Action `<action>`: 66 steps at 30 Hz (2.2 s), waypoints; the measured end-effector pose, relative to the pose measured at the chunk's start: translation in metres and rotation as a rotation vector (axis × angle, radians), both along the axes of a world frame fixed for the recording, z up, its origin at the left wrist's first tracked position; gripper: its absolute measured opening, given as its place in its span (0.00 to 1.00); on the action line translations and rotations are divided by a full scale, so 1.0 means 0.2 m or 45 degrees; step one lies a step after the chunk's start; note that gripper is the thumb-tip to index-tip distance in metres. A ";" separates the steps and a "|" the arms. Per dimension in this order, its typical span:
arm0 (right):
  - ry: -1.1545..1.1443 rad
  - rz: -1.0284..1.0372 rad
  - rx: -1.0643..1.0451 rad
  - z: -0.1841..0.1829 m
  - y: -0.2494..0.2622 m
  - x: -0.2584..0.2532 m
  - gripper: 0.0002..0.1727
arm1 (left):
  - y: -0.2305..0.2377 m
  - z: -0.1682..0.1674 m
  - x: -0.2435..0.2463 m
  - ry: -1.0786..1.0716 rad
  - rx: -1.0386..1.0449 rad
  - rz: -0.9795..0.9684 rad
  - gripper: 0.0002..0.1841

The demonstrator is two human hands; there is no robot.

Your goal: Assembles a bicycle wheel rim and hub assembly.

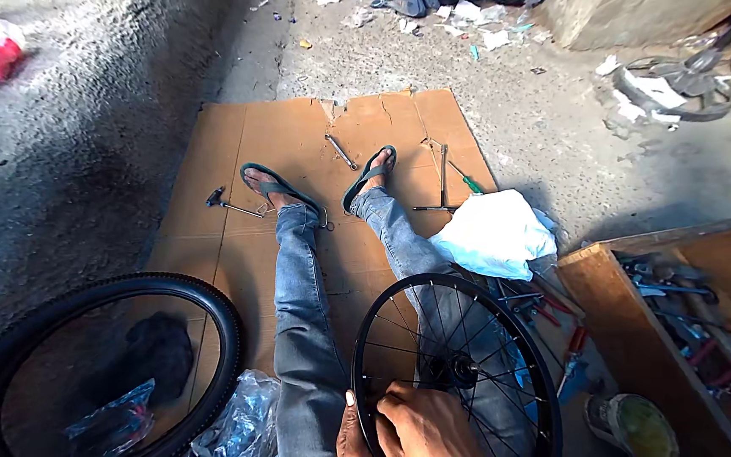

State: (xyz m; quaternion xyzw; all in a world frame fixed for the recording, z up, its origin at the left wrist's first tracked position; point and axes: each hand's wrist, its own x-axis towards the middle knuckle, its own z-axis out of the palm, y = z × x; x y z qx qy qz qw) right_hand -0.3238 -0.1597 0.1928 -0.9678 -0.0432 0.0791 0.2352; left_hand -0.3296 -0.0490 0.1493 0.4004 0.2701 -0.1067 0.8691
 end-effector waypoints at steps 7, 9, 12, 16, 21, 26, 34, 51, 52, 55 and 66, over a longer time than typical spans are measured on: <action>-0.074 0.123 0.061 0.00 0.00 0.00 0.13 | 0.00 -0.02 -0.01 -0.026 -0.015 -0.027 0.26; -0.138 0.111 0.111 -0.01 -0.01 0.01 0.11 | 0.00 -0.01 -0.01 -0.014 -0.007 -0.024 0.26; -0.200 0.054 0.166 -0.02 0.01 0.03 0.09 | 0.00 -0.01 -0.01 -0.039 -0.057 -0.019 0.26; -0.141 0.018 0.032 -0.01 0.03 0.03 0.09 | 0.00 -0.02 -0.01 -0.022 -0.056 -0.020 0.27; -0.130 0.127 0.092 -0.03 0.00 0.03 0.11 | 0.00 -0.02 -0.02 -0.008 -0.088 -0.026 0.28; -0.192 0.014 -0.004 -0.02 0.05 0.04 0.08 | 0.01 -0.03 -0.01 0.003 -0.036 -0.029 0.26; -0.229 0.078 0.048 -0.06 0.04 0.04 0.09 | 0.01 -0.07 -0.02 -0.015 -0.079 -0.039 0.27; -0.041 0.025 -0.112 0.00 0.00 -0.01 0.12 | 0.00 -0.03 -0.01 0.061 -0.112 -0.041 0.29; -0.034 0.005 -0.114 0.00 0.00 -0.02 0.12 | 0.00 -0.02 0.00 0.064 -0.128 -0.036 0.29; -0.049 -0.055 -0.104 0.00 0.01 -0.01 0.14 | 0.00 0.03 0.08 0.093 -0.080 -0.057 0.28; 0.044 0.052 0.047 0.03 -0.03 -0.03 0.16 | 0.03 -0.03 0.10 0.010 -0.082 -0.038 0.25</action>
